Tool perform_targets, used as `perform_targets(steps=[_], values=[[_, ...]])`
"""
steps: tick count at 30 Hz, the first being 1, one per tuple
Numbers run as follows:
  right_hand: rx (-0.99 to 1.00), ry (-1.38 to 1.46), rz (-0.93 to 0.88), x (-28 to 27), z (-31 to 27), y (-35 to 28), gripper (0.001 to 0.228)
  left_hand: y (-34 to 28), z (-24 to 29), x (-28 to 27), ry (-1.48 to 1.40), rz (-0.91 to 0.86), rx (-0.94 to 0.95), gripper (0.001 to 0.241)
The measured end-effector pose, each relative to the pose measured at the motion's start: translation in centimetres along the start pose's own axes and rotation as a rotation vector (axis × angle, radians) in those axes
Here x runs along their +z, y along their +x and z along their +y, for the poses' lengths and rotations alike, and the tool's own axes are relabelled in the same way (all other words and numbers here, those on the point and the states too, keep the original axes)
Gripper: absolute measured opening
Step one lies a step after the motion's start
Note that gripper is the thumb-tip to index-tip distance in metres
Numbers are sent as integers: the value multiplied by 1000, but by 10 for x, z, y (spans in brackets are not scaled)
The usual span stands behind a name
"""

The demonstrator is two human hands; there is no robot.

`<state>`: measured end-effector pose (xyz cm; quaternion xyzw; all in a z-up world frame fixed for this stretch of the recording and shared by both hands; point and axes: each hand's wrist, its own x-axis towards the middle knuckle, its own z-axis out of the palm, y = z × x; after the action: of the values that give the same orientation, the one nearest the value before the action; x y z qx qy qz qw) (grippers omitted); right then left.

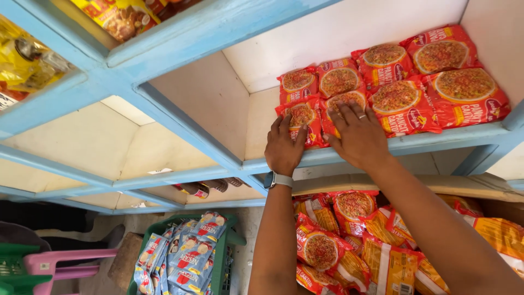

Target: Stocking packs of instant noodles from a cardboard box onto grocery store shelves.

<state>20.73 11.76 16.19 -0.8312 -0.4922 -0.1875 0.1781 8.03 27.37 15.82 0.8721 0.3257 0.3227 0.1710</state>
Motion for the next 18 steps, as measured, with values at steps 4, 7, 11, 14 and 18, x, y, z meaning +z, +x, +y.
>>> perform_targets(steps=[4, 7, 11, 14, 18], values=[[46, -8, 44, 0, -7, -2, 65, 1, 0, 2, 8, 4, -9, 64], [33, -2, 76, 3, -5, -4, 65, 1, -3, 5, 10, -9, 2, 64], [20, 20, 83, 4, -4, -5, 66, 3, -3, 3, 29, -45, -1, 65], [9, 11, 118, -3, -7, -8, 64, 2, -1, -1, 30, -28, -4, 71], [-112, 131, 318, -4, -4, -34, 53, -17, -6, 5, -39, 298, 153, 67]])
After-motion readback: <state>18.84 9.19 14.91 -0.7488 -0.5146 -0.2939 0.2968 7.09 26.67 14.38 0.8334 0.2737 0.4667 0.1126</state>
